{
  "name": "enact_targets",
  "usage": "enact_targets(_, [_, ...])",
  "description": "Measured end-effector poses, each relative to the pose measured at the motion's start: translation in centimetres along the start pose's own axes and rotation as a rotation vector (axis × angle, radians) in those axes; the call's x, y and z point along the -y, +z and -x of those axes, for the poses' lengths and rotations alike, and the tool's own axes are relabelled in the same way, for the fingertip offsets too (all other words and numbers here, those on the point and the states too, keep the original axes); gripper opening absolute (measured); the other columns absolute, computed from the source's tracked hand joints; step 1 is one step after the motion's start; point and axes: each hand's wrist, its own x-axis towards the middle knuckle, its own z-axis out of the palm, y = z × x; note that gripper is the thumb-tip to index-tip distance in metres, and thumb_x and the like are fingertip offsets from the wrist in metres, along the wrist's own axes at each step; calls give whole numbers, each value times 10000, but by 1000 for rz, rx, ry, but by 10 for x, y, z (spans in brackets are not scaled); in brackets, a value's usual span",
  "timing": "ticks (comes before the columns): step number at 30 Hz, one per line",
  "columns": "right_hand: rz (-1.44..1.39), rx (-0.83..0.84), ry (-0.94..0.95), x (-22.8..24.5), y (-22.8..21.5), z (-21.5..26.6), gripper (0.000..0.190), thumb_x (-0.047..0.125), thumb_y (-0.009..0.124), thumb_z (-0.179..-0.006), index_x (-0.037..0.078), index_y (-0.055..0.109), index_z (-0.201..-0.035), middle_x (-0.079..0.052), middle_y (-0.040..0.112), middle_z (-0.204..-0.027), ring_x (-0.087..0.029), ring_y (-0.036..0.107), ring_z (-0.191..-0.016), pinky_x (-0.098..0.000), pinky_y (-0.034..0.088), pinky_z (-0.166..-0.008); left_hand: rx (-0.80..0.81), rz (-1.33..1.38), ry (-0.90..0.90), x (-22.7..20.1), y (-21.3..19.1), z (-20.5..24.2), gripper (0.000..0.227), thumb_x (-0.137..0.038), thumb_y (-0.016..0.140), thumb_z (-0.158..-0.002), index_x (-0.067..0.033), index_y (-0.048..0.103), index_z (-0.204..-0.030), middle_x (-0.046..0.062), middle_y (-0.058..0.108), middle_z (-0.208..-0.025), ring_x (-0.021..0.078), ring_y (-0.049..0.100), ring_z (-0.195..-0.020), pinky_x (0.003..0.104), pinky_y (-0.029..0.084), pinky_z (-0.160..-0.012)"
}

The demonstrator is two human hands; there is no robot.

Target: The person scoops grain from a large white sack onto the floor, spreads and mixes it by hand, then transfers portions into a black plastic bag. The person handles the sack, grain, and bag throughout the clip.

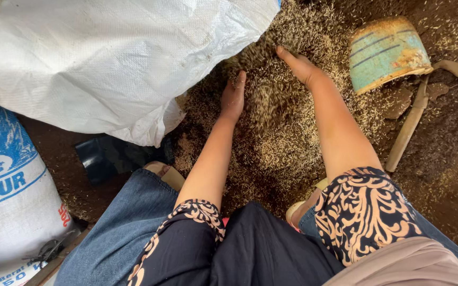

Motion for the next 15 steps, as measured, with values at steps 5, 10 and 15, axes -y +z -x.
enact_targets(5, [109, -178, -497, -29, 7, 20, 827, 717, 404, -999, 82, 445, -1528, -210, 429, -1559, -387, 378, -1455, -559, 341, -1159, 176, 164, 65, 8, -14, 8, 1250, -966, 236, -686, -129, 215, -1614, 132, 196, -1666, 345, 173, -1534, 555, 166, -1192])
enact_targets(10, [434, -545, -937, -48, 10, 82, 411, 467, 462, -1081, 124, 683, -1031, -87, 697, -1005, -243, 674, -881, -391, 568, -801, -82, 87, 352, 28, -24, 13, 1118, -905, 184, -837, -67, 449, -1527, 158, 414, -1611, 337, 365, -1512, 482, 265, -1246])
enact_targets(15, [1061, -230, -1063, -83, 38, 128, 342, 451, 653, -879, 145, 665, -1031, -93, 688, -915, -258, 682, -811, -402, 568, -627, -304, -140, 382, 57, -19, 11, 985, -804, 123, -912, -107, 556, -1457, 182, 399, -1596, 389, 299, -1512, 518, 226, -1230])
